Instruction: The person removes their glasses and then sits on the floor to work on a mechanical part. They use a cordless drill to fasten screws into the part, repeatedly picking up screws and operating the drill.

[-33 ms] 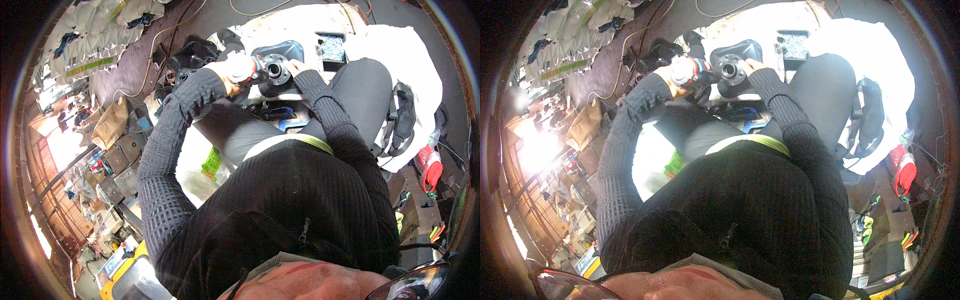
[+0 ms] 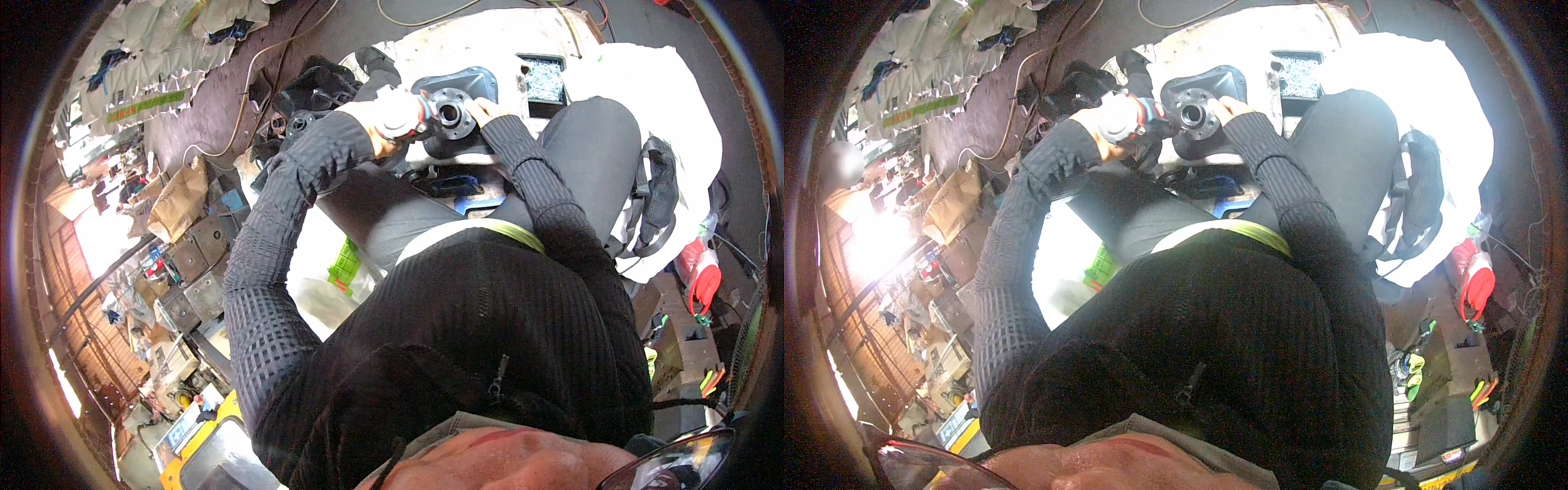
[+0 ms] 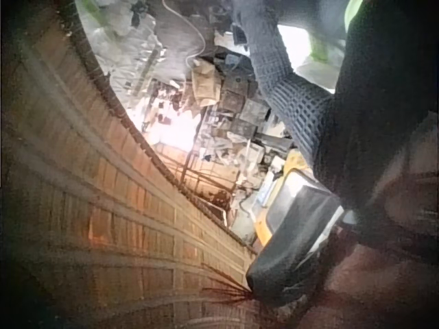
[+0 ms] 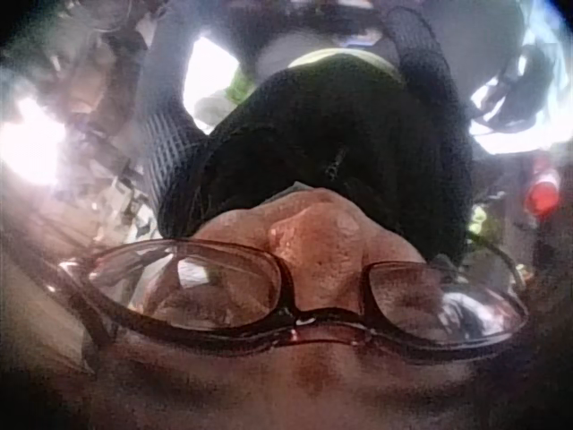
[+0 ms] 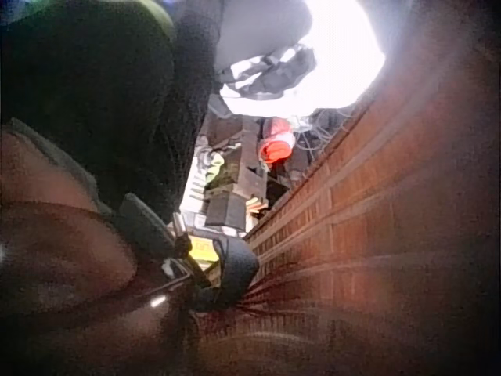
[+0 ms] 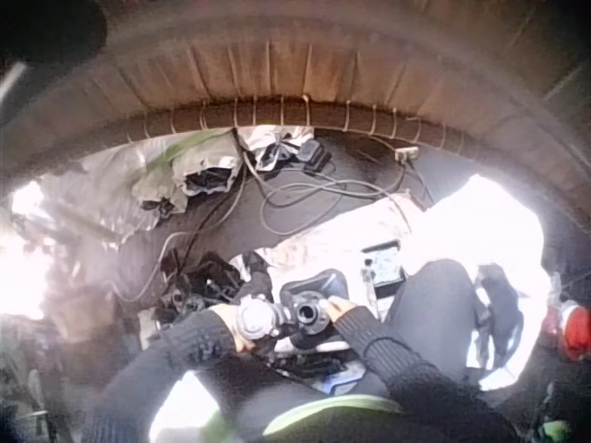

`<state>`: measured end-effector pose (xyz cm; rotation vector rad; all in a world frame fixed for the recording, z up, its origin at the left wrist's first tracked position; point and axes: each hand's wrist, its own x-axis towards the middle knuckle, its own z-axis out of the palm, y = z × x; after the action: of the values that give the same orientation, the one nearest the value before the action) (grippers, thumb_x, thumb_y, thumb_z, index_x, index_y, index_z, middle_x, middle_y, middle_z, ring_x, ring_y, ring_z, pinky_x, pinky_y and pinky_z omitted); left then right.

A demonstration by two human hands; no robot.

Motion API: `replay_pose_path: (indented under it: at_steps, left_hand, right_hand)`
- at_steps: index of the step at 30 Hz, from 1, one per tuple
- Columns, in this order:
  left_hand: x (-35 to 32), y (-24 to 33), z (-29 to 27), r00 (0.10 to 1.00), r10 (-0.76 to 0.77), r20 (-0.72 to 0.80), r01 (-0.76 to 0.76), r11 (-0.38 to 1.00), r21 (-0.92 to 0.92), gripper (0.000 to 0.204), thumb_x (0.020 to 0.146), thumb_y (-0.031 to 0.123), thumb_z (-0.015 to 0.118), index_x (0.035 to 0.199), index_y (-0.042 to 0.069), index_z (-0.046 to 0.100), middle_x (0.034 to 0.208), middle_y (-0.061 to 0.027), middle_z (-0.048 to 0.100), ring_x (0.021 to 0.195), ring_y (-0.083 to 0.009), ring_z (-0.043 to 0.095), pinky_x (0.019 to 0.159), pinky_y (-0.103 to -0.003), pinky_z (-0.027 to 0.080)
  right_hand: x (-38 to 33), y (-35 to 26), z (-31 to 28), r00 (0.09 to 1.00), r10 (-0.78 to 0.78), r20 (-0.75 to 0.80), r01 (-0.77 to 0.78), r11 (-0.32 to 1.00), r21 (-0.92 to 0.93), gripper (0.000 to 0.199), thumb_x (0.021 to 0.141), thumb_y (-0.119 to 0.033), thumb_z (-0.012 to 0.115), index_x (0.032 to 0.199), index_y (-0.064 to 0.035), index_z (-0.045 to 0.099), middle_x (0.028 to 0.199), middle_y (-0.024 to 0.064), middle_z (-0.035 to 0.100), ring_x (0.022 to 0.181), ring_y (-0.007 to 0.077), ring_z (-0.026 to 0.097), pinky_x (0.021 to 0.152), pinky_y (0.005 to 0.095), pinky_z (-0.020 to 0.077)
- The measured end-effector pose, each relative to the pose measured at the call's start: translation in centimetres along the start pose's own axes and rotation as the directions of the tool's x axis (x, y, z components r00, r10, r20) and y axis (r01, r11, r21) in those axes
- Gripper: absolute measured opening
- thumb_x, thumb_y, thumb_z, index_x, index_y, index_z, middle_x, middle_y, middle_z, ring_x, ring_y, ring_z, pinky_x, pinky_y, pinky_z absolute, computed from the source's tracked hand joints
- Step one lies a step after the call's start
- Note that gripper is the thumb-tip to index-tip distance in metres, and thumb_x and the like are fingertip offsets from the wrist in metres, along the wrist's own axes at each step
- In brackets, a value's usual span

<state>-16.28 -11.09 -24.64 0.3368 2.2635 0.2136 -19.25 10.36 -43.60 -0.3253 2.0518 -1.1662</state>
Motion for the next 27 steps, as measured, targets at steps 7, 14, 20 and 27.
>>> replay_pose_path:
  at_steps: [7, 14, 20, 27]
  left_hand:
    - [-1.5, 0.8, 1.0, 0.974, -0.201, -0.100, 0.189, 0.974, -0.124, 0.040, 0.065, 0.029, 0.058, 0.102, 0.012, 0.057, 0.089, -0.0141, 0.061, 0.080, -0.0268, 0.060, 0.070, -0.033, 0.048]
    - [-1.8, 2.8, -0.1, 0.964, -0.249, -0.090, 0.238, 0.965, -0.110, 0.038, 0.065, 0.029, 0.058, 0.100, 0.012, 0.058, 0.087, -0.0135, 0.062, 0.080, -0.0276, 0.059, 0.069, -0.034, 0.048]
    - [-2.1, 2.1, 0.3, 0.976, -0.191, -0.105, 0.176, 0.974, -0.140, 0.035, 0.065, 0.025, 0.059, 0.097, 0.010, 0.058, 0.085, -0.0119, 0.062, 0.078, -0.0281, 0.059, 0.068, -0.034, 0.048]
    - [-1.7, 0.7, 3.2, 0.953, -0.131, -0.272, 0.072, 0.973, -0.217, 0.031, 0.064, 0.021, 0.059, 0.093, 0.010, 0.058, 0.080, -0.0121, 0.062, 0.073, -0.0270, 0.060, 0.063, -0.035, 0.049]
  right_hand:
    - [1.1, 1.9, 1.3, 0.983, -0.183, -0.014, 0.182, 0.983, -0.035, 0.026, 0.090, -0.023, 0.035, 0.106, -0.0108, 0.051, 0.100, 0.0112, 0.054, 0.090, 0.0257, 0.054, 0.077, 0.0308, 0.0430]
    - [0.3, 1.5, 1.5, 0.969, -0.191, -0.158, 0.201, 0.978, 0.051, 0.036, 0.087, -0.037, 0.041, 0.097, -0.0066, 0.056, 0.085, 0.0141, 0.059, 0.081, 0.0258, 0.057, 0.073, 0.0310, 0.0418]
    - [0.4, 1.8, 1.6, 0.928, -0.365, -0.076, 0.336, 0.907, -0.254, 0.026, 0.089, -0.022, 0.036, 0.106, -0.0104, 0.052, 0.102, 0.0095, 0.056, 0.091, 0.0258, 0.055, 0.078, 0.0308, 0.0421]
    - [3.0, 5.5, 3.3, 0.891, -0.446, -0.085, 0.398, 0.857, -0.327, 0.026, 0.089, -0.017, 0.036, 0.108, -0.0101, 0.051, 0.104, 0.0082, 0.054, 0.094, 0.0242, 0.054, 0.080, 0.0302, 0.0418]
